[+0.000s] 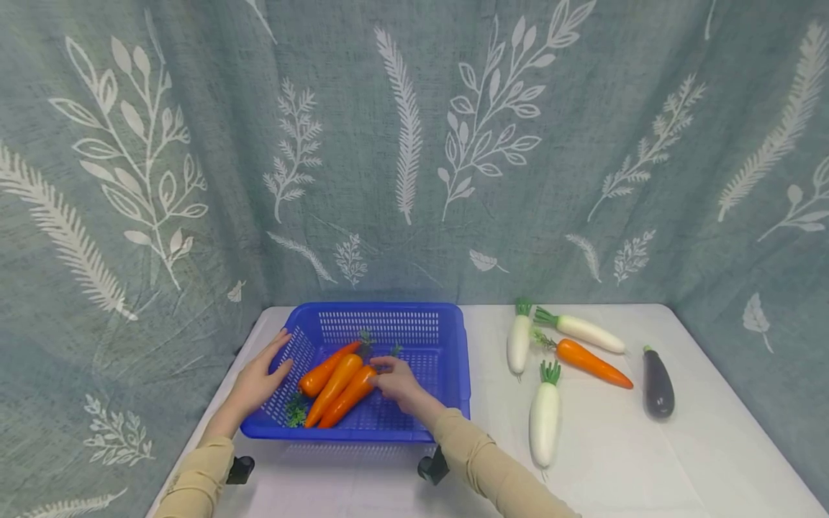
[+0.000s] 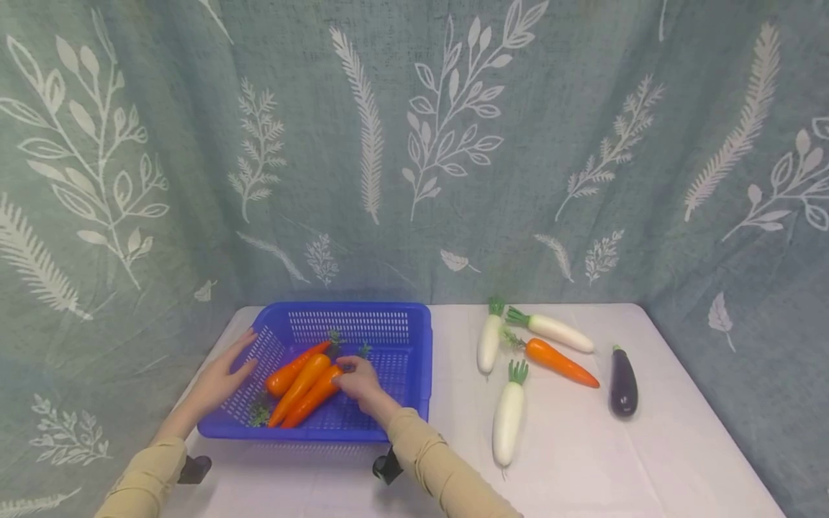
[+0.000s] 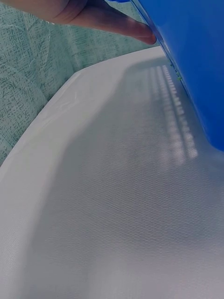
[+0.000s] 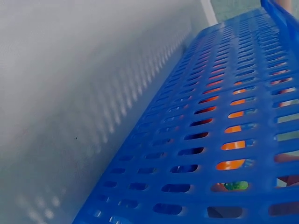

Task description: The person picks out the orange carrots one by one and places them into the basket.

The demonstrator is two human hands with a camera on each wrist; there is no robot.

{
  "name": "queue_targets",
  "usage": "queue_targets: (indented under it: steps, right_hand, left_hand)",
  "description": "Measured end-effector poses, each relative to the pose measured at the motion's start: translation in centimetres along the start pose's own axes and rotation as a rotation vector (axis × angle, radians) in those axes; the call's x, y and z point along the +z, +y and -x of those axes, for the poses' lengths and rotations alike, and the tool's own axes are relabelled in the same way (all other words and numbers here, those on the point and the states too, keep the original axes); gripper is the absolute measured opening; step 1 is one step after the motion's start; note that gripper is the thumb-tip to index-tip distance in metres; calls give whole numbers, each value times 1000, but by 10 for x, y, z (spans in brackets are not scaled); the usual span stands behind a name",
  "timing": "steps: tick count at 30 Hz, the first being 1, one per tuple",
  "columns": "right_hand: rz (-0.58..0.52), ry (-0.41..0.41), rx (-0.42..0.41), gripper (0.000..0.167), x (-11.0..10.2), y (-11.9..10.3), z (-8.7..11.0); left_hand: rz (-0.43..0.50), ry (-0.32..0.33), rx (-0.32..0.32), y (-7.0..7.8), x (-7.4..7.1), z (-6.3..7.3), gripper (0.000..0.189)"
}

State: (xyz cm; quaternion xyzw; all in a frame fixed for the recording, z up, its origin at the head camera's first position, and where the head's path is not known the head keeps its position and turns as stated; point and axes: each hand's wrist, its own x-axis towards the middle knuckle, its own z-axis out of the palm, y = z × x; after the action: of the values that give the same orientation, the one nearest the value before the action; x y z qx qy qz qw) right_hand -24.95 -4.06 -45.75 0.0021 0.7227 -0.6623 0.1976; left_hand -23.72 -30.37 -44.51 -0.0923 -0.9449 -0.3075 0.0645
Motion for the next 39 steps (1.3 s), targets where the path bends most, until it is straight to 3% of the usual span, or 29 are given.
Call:
queue_targets:
  steps: [6,9,21,32,39]
  right_hand:
    - [-163,-30,34,49,-4,-4,4]
    - [-191,-32,36,49,-6,-4,6]
    - [-145,-73,36,45,-10,-8,14]
    - [-149,-158,-15,47,-29,-14,27]
    - [-48,-205,-118,43,-49,-13,40]
  left_hand:
    - [0,-2,-2,0,1,-1,52]
    - [7,-1,-2,3,1,-1,52]
    - [14,-8,-2,6,0,-3,52]
    - [6,-1,4,6,-5,-3,52]
    - [-5,1,6,4,-3,-1,52]
